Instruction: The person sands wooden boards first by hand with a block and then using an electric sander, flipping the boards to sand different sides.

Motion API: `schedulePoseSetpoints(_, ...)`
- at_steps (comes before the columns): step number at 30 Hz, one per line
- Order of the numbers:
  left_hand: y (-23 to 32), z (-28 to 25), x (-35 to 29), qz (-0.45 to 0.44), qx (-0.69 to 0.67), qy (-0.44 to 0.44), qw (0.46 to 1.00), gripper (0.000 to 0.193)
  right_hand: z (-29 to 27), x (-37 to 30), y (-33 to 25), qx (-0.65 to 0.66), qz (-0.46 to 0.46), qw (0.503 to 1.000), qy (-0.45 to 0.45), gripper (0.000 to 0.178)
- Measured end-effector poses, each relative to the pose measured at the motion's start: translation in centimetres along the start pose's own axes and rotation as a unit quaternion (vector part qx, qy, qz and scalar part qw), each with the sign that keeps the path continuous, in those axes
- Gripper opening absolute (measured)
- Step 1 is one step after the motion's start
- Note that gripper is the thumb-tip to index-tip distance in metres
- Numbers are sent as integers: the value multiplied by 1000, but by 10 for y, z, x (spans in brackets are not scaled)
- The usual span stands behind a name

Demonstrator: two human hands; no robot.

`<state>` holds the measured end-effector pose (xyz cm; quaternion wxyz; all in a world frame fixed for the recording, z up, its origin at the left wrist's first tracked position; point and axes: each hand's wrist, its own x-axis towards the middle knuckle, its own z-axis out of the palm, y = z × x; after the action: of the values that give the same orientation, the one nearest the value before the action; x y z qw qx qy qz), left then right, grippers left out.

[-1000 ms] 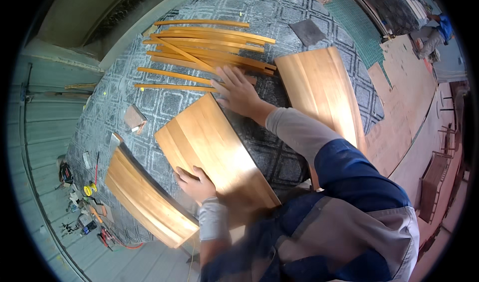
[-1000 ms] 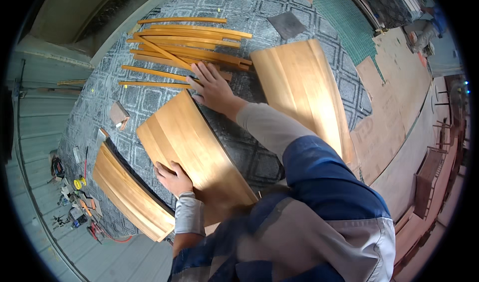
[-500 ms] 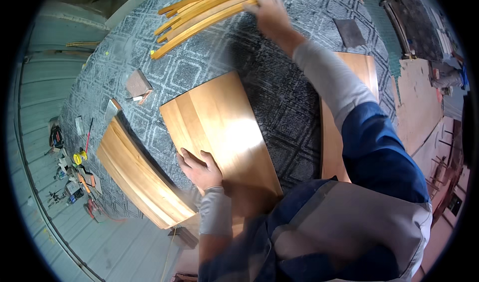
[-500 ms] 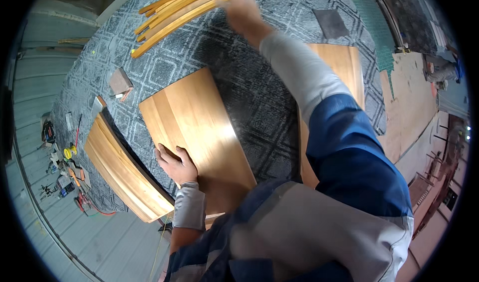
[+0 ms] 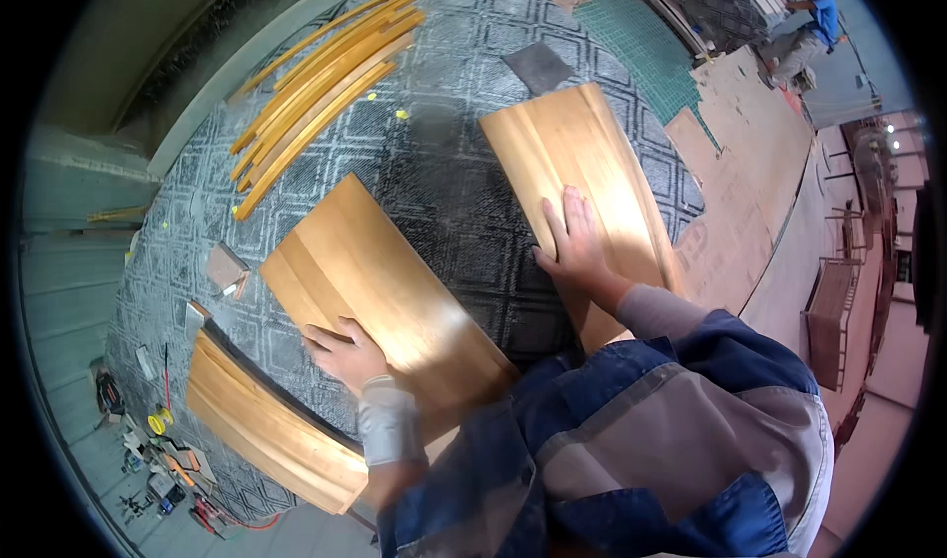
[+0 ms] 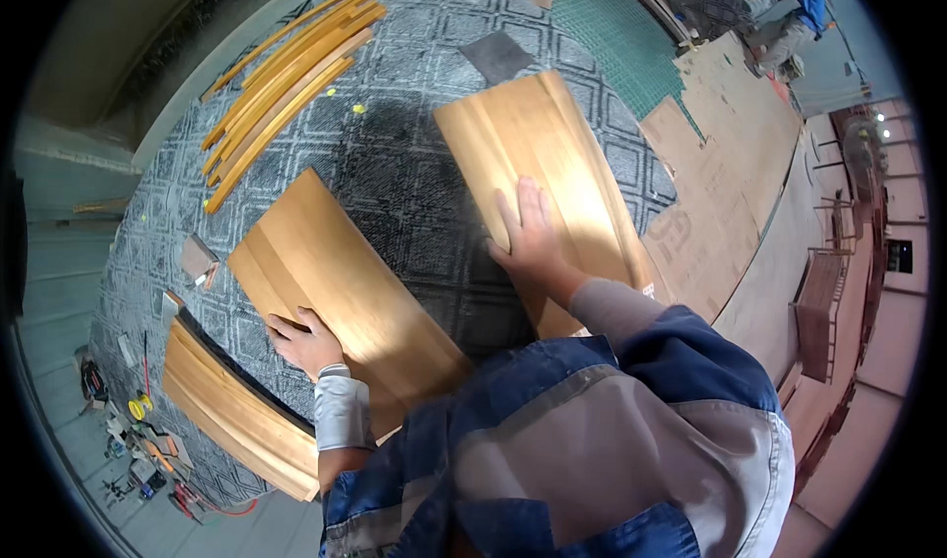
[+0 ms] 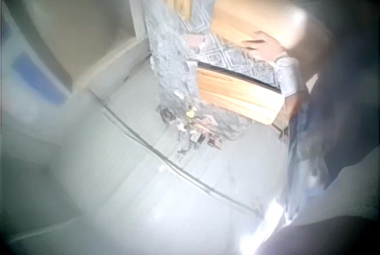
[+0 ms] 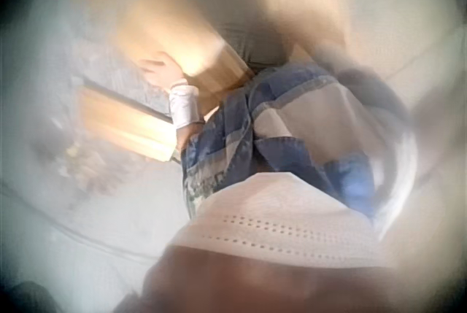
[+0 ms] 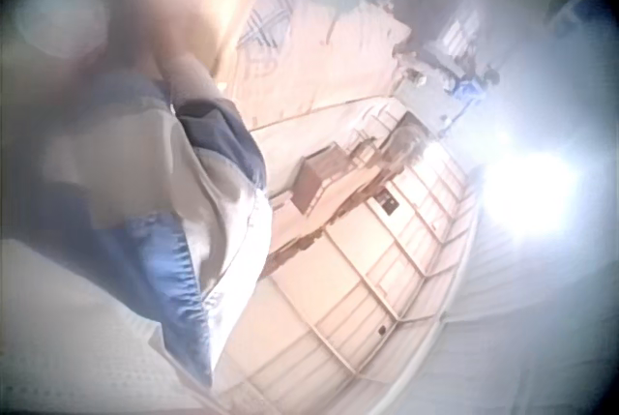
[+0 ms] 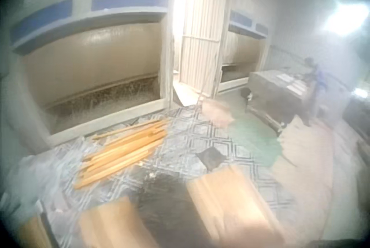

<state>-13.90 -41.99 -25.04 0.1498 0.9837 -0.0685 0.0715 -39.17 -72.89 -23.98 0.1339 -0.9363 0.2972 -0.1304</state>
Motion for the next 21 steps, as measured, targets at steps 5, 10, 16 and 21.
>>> schedulePoseSetpoints(5, -18, 18, 7, 23, 11, 50, 998, 70, -1, 39, 21, 26, -84, 995, -48, 91)
schedulePoseSetpoints(10, -17, 19, 12, 55, 24, 83, 995, 70, -10, 79, 38, 22, -146, 986, -81, 93)
schedulePoseSetpoints(16, -61, -66, 28, 13, -193, -169, 966, 68, 22, 50, -29, 71, -8, 997, -6, 63)
schedulePoseSetpoints(21, -187, -177, 54, -65, -211, 91, 971, 47, 46, -8, -223, 280, -44, 957, -52, 36)
